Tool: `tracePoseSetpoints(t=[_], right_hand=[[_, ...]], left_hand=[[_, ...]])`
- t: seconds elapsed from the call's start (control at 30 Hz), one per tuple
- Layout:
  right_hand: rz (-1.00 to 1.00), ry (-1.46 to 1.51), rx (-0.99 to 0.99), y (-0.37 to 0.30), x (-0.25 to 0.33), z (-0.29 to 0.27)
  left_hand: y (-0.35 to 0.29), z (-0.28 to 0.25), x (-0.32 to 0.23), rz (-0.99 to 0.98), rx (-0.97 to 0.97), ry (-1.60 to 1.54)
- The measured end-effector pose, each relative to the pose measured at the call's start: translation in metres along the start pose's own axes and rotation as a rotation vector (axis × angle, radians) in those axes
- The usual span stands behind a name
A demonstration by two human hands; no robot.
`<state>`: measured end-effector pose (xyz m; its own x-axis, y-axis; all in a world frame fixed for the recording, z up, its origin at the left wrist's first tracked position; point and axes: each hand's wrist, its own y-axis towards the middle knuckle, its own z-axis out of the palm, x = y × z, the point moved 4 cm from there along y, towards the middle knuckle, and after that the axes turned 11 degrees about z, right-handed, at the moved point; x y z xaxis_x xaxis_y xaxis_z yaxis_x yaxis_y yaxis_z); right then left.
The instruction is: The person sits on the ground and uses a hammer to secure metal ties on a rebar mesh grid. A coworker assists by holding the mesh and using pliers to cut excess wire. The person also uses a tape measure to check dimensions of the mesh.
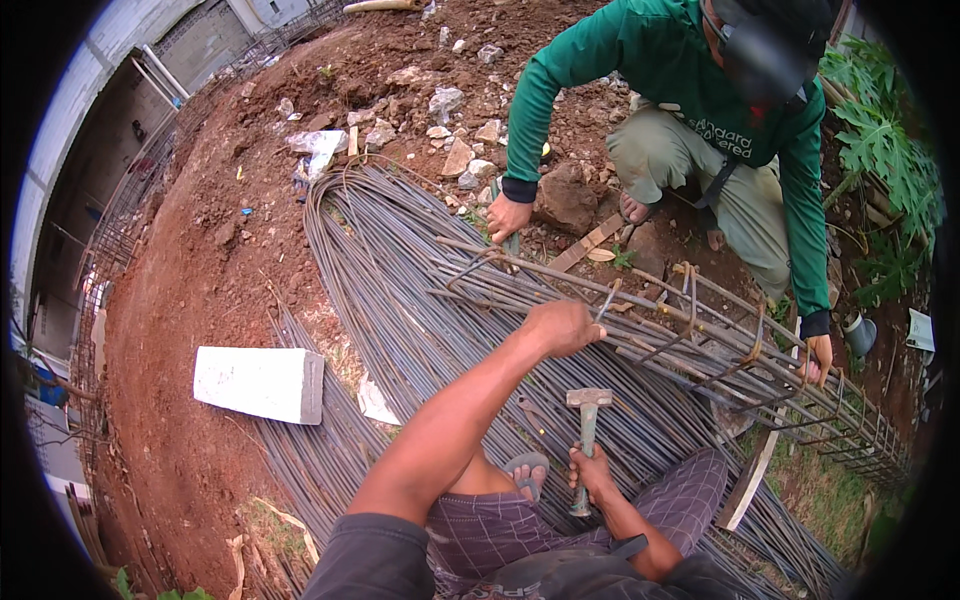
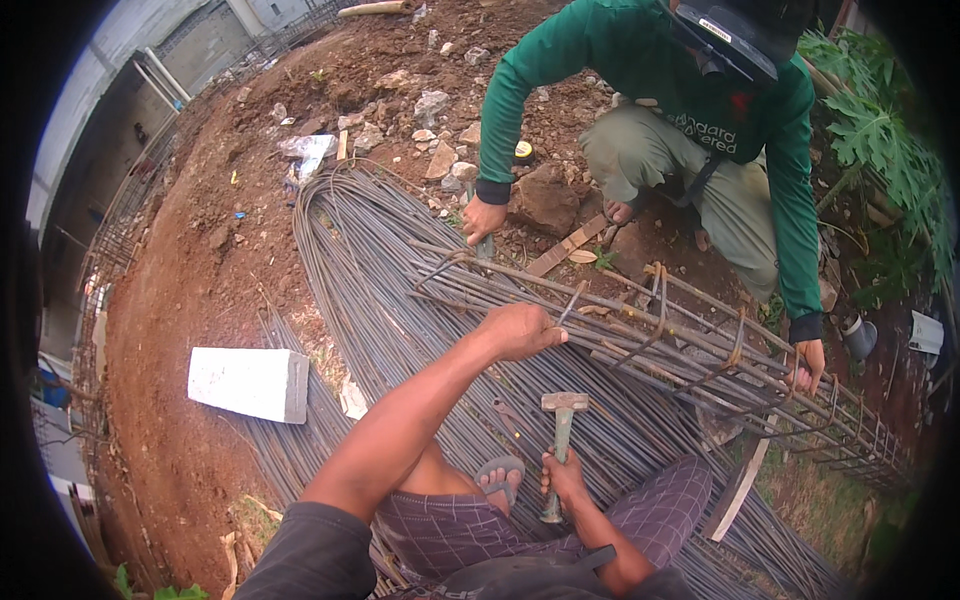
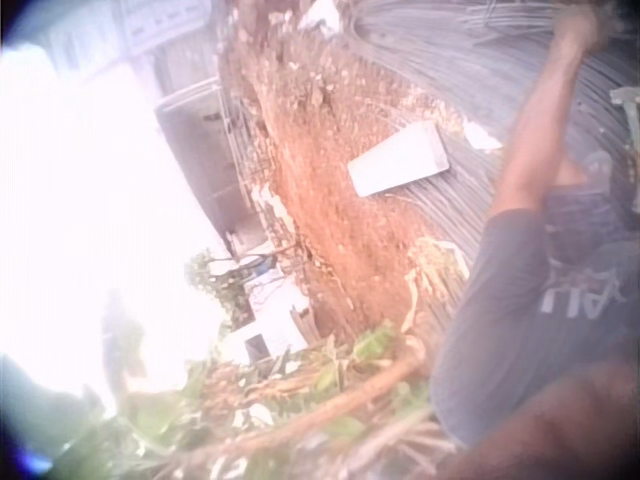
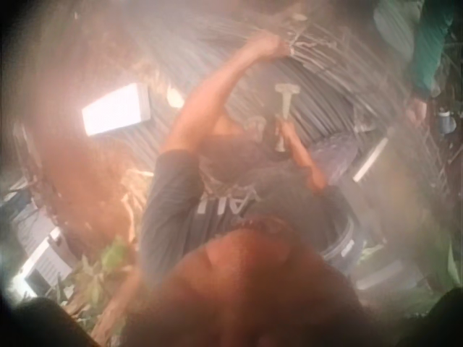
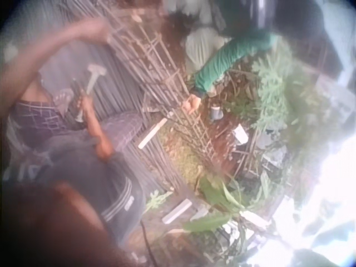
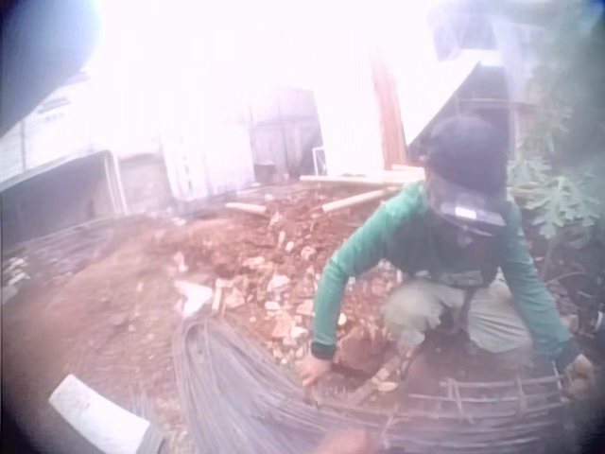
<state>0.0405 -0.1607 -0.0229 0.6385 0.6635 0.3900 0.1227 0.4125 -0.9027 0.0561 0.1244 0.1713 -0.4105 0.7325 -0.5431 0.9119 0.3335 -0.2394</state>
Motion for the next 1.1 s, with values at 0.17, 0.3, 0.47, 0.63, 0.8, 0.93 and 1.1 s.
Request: tracePoseSetpoints(t=[0.17,0.3,0.47,0.63,0.8,0.93,1.1], right_hand=[[-0.008,-0.016,-0.021,0.002,-0.002,-0.002],[0.006,0.010,-0.024,0.007,-0.005,-0.003],[0.034,0.000,-0.040,0.006,-0.005,-0.002],[0.054,0.057,0.014,0.009,-0.008,-0.003],[0.118,0.105,0.084,0.011,-0.006,-0.005],[0.140,0.176,0.165,0.016,-0.012,-0.005],[0.073,0.172,0.164,0.008,-0.003,-0.003]], left_hand=[[-0.010,0.010,-0.005,0.109,0.235,0.013],[-0.010,0.013,0.004,0.170,0.250,-0.019],[-0.008,0.004,0.002,0.169,0.188,-0.036],[-0.006,0.001,-0.002,0.074,0.031,0.043],[0.001,-0.009,0.004,0.090,-0.050,0.039],[0.003,-0.021,0.007,-0.016,-0.235,0.094],[0.013,-0.023,0.010,-0.072,-0.365,0.130]])
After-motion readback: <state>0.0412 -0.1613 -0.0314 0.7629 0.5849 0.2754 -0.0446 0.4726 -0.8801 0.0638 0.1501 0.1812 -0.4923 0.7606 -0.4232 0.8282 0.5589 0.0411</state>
